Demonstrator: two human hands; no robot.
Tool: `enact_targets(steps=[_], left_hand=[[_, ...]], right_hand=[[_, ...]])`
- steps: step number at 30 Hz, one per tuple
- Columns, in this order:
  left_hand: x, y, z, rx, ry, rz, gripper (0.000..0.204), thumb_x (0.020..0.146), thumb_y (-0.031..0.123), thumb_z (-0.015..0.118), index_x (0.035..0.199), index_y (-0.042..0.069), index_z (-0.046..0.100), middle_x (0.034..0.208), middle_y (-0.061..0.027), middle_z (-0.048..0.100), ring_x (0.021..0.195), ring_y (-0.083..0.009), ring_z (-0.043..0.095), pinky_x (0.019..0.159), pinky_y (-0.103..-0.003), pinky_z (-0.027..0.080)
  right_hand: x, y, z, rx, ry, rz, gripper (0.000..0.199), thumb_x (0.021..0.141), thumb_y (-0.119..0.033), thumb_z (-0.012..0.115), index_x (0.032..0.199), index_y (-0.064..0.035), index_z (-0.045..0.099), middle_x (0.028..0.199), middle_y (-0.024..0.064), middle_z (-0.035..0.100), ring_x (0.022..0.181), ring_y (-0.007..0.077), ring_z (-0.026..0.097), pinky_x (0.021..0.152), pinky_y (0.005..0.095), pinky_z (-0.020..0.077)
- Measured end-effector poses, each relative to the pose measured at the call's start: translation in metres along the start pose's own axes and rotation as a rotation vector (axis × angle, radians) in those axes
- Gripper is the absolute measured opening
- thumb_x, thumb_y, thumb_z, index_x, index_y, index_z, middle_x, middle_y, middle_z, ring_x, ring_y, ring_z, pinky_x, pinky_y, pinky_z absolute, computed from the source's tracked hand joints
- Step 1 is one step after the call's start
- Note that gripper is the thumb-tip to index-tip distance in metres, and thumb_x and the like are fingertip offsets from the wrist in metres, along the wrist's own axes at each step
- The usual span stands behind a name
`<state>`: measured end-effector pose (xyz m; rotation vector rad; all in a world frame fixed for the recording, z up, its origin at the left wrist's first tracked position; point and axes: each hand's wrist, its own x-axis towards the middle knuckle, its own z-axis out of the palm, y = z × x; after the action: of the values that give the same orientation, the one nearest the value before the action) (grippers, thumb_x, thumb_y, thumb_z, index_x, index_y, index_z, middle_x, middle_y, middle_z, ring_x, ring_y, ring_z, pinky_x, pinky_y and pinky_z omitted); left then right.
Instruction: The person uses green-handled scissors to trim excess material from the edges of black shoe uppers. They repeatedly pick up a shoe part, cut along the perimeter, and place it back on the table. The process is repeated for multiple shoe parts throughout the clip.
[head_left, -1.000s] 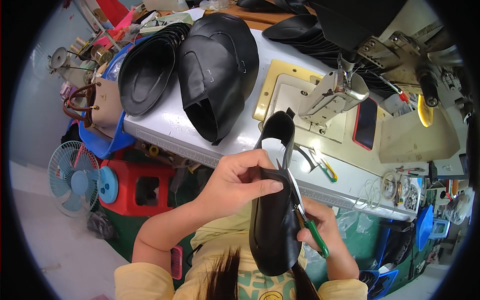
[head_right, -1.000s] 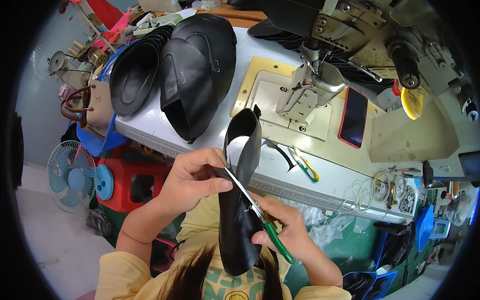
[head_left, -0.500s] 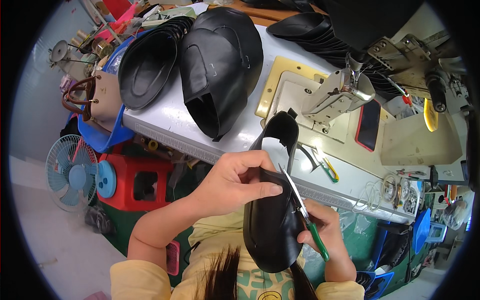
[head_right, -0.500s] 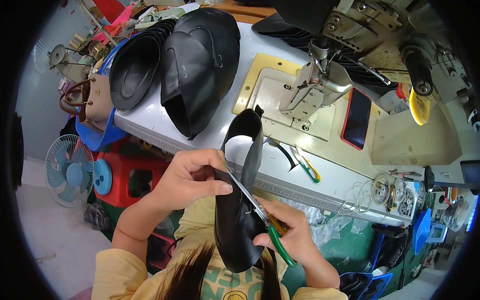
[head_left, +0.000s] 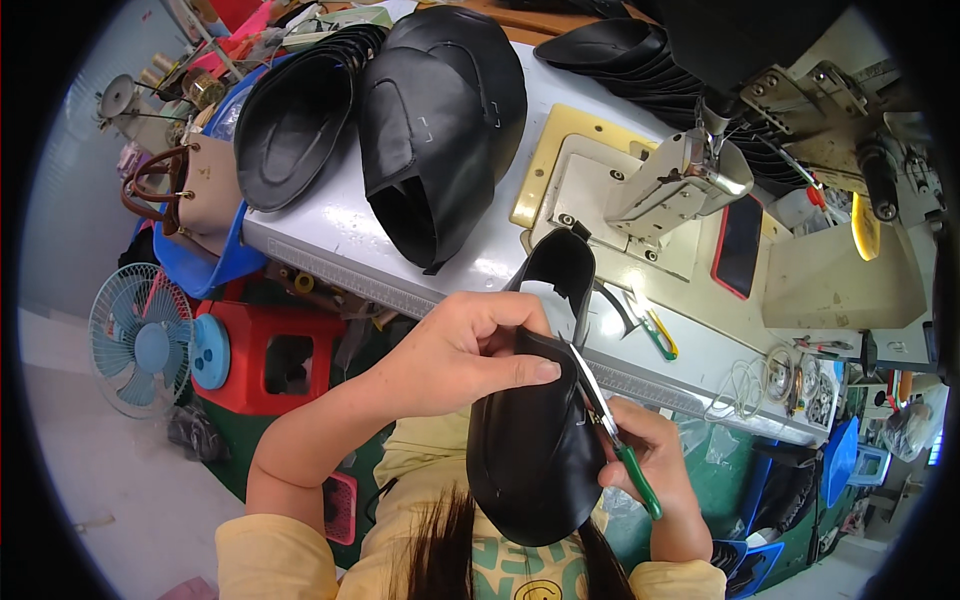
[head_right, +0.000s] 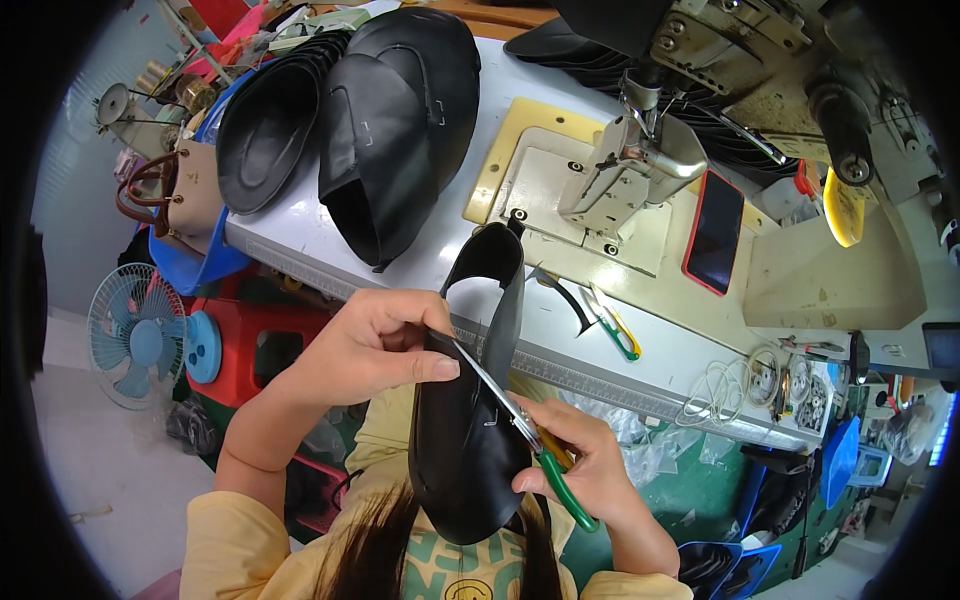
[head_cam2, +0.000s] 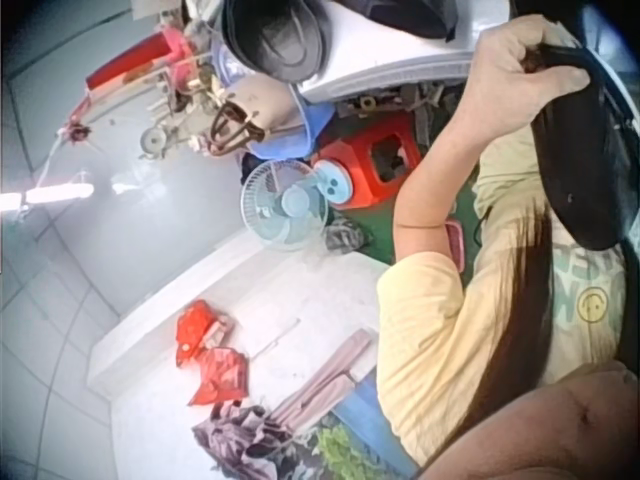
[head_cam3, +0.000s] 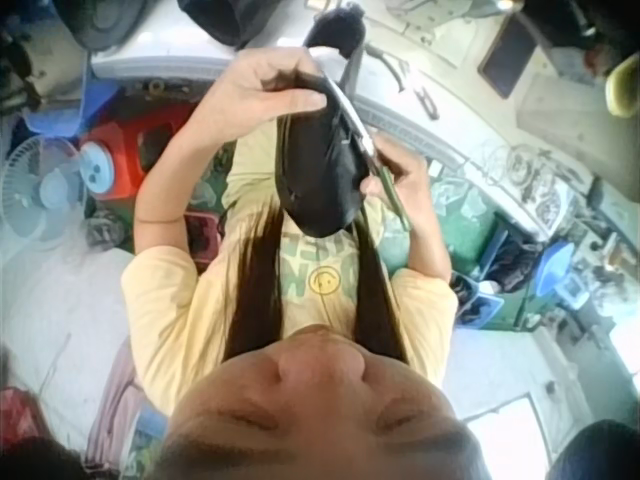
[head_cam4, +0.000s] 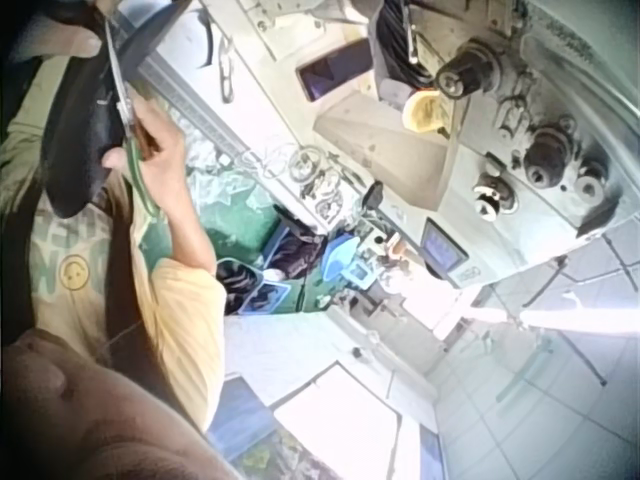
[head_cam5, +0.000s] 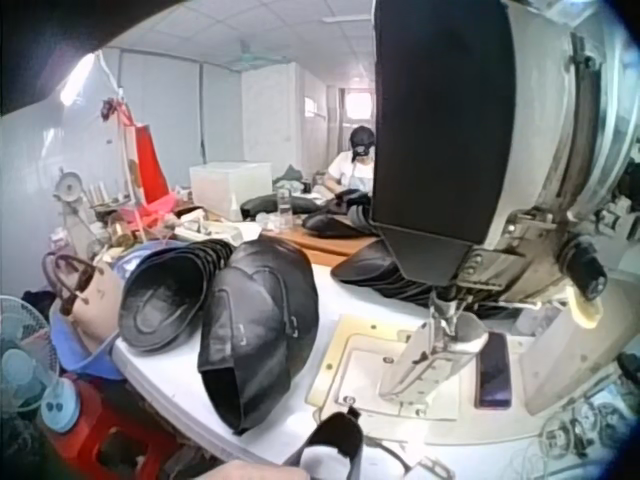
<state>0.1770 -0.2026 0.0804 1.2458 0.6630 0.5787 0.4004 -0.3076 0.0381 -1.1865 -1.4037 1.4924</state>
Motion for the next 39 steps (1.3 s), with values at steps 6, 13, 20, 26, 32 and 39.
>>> enact_targets(steps=[6, 13, 20, 26, 32, 39], left_hand=[[0.000, -0.003, 0.001, -0.009, -0.003, 0.028, 0.011, 0.080, 0.007, 0.064, 0.080, 0.001, 0.055, 0.072, 0.0043, 0.049, 0.065, -0.0009, 0.043, 0.057, -0.017, 0.036], [0.000, -0.003, -0.002, 0.016, -0.032, -0.002, 0.012, 0.076, 0.000, 0.066, 0.078, 0.000, 0.054, 0.073, 0.0025, 0.048, 0.066, -0.0015, 0.044, 0.055, -0.017, 0.034], [0.000, -0.005, -0.005, 0.007, -0.033, -0.007, 0.012, 0.075, 0.001, 0.067, 0.078, 0.000, 0.055, 0.073, 0.0029, 0.050, 0.064, -0.0012, 0.044, 0.054, -0.017, 0.033], [-0.006, 0.015, -0.010, 0.322, -0.027, -0.066, 0.014, 0.073, 0.007, 0.070, 0.076, 0.002, 0.057, 0.066, 0.0039, 0.050, 0.057, -0.0006, 0.042, 0.049, -0.017, 0.032], [-0.006, 0.013, -0.015, 0.457, -0.068, -0.031, 0.016, 0.072, 0.009, 0.070, 0.074, 0.002, 0.056, 0.063, 0.0039, 0.049, 0.054, -0.0007, 0.040, 0.047, -0.018, 0.030], [-0.006, 0.012, -0.018, 0.401, -0.073, -0.088, 0.027, 0.071, 0.005, 0.069, 0.096, 0.002, 0.058, 0.084, -0.0001, 0.055, 0.060, -0.0027, 0.045, 0.050, -0.018, 0.035]], right_hand=[[-0.001, -0.002, 0.002, 0.018, -0.011, 0.035, 0.075, 0.060, -0.046, 0.077, 0.116, -0.0012, 0.055, 0.070, 0.0025, 0.048, 0.064, 0.0123, 0.041, 0.057, 0.0244, 0.0322], [-0.008, -0.002, 0.006, 0.243, -0.018, 0.137, 0.076, 0.059, -0.045, 0.077, 0.116, 0.0010, 0.055, 0.078, 0.0021, 0.053, 0.070, 0.0099, 0.048, 0.061, 0.0223, 0.0374], [-0.008, -0.001, 0.015, 0.197, 0.090, 0.129, 0.080, 0.057, -0.056, 0.074, 0.110, 0.0029, 0.058, 0.071, -0.0020, 0.050, 0.060, 0.0045, 0.042, 0.052, 0.0192, 0.0307], [-0.009, 0.001, 0.000, -0.064, -0.025, 0.043, 0.068, 0.057, -0.034, 0.081, 0.112, -0.0005, 0.058, 0.068, 0.0047, 0.049, 0.062, 0.0135, 0.044, 0.056, 0.0254, 0.0338], [-0.013, 0.001, 0.001, -0.133, -0.040, 0.079, 0.059, 0.060, -0.029, 0.081, 0.108, -0.0022, 0.060, 0.066, 0.0057, 0.048, 0.060, 0.0157, 0.044, 0.055, 0.0264, 0.0348], [-0.013, -0.002, 0.000, -0.212, -0.052, 0.086, 0.053, 0.061, -0.028, 0.080, 0.103, -0.0006, 0.061, 0.068, 0.0072, 0.052, 0.061, 0.0161, 0.048, 0.056, 0.0255, 0.0380]])
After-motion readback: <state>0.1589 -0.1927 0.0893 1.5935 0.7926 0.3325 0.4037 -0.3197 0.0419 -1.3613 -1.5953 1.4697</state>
